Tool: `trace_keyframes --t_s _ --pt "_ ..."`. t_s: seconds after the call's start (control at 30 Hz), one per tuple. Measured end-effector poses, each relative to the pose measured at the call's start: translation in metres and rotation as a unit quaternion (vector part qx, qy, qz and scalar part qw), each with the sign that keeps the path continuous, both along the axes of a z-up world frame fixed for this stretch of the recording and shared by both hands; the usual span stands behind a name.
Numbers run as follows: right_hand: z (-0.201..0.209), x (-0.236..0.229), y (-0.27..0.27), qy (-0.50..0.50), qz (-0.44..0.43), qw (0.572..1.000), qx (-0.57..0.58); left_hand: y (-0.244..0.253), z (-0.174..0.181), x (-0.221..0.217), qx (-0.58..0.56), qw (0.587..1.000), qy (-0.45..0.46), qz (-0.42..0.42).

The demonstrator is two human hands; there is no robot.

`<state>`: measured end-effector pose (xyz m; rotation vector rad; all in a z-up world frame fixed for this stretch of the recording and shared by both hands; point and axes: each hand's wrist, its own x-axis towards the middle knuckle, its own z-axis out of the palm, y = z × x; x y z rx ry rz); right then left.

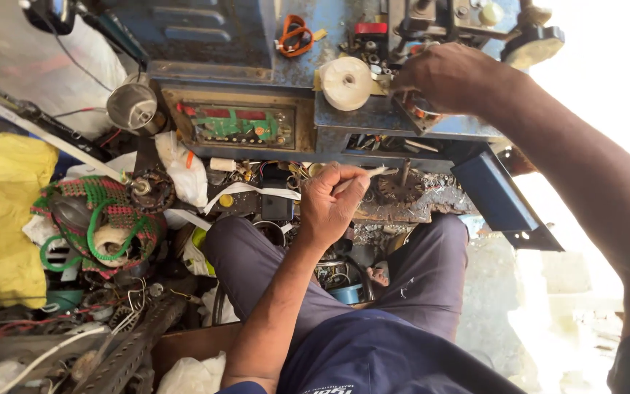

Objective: The person sits on the floor at a cluttered workbench and cuts lengths of white insulating tape from a roll using scissors. They wrap the cut tape strips around the copper windings of a motor stator, pressing the tape down to secure it, and continue cutting and wrapping additional pieces.

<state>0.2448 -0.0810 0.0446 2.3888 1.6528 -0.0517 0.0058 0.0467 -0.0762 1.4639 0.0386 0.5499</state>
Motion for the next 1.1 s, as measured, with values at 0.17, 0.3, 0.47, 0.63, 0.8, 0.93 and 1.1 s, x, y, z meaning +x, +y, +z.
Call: trace_keyframes --t_s 0.17,0.3,0.47,0.63,0.8,0.93,1.1 --pt "0.041 -0.087 -0.031 -0.056 0.037 0.968 0.242 -0.003 0.006 0.02 0.044 0.998 -0.01 0.048" --pt "-0.01 -0.143 -0.065 0.218 -0.081 0.88 0.413 -0.02 0.002 0.023 0.013 0.999 0.006 -0.049" --pt "-0.051 -0.158 -0.084 0.291 -0.14 0.793 0.517 -0.035 0.002 0.015 -0.088 0.976 0.042 -0.193" --pt "-0.052 -0.155 -0.084 0.277 -0.128 0.827 0.473 -0.035 -0.005 0.004 -0.189 0.96 0.083 -0.187" --pt "-0.026 -0.143 -0.073 0.233 -0.09 0.879 0.407 -0.027 0.028 0.004 -0.05 0.994 -0.004 -0.097" --pt "-0.011 -0.125 -0.066 0.272 -0.037 0.883 0.38 -0.02 0.036 0.016 0.209 0.971 -0.096 0.061" --pt "-0.019 -0.094 -0.05 0.057 -0.092 0.929 0.354 -0.011 0.016 0.054 0.182 0.971 -0.122 0.092"
